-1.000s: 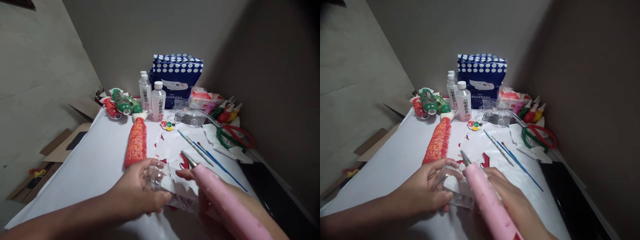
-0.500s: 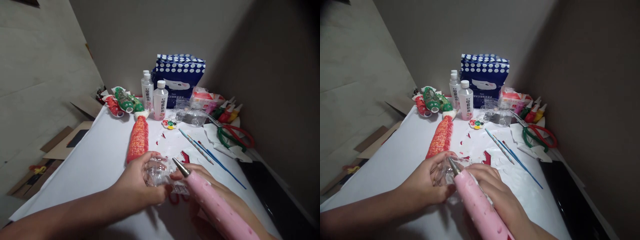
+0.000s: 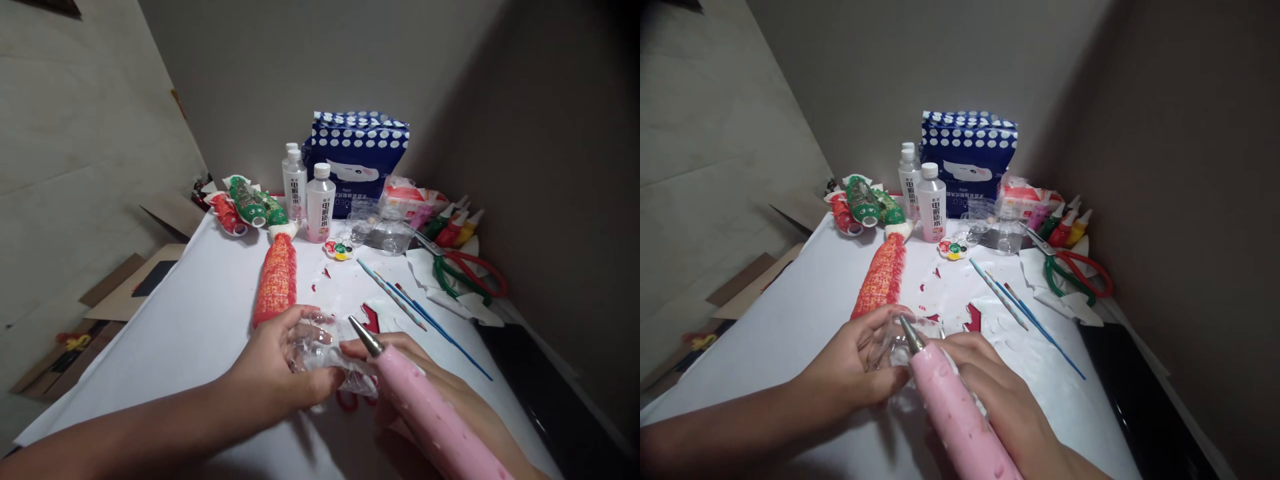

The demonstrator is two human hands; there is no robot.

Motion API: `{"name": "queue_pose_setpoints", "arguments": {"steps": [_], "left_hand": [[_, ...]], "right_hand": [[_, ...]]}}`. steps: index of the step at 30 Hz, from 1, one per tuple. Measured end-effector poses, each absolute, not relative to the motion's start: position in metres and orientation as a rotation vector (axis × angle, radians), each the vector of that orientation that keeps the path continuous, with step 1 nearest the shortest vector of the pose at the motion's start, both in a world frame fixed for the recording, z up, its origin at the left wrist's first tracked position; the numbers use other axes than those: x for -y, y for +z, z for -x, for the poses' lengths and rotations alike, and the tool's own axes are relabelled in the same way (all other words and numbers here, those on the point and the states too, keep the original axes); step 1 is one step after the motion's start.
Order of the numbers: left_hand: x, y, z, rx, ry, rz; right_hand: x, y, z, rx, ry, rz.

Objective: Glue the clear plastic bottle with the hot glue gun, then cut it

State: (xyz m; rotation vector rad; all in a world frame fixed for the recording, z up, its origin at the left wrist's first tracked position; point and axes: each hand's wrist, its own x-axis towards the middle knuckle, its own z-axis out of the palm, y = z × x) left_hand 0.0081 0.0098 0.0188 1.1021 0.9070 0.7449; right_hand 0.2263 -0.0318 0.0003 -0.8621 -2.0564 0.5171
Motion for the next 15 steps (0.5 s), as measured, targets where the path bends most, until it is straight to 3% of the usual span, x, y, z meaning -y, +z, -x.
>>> {"name": "queue_pose_setpoints", "arguments": {"steps": [15], "left_hand": [[-0.012, 0.029, -0.008, -1.009, 0.675, -1.034]], "right_hand": [[0.029, 0.000, -0.223, 2.128, 0.515, 0.733]]}}
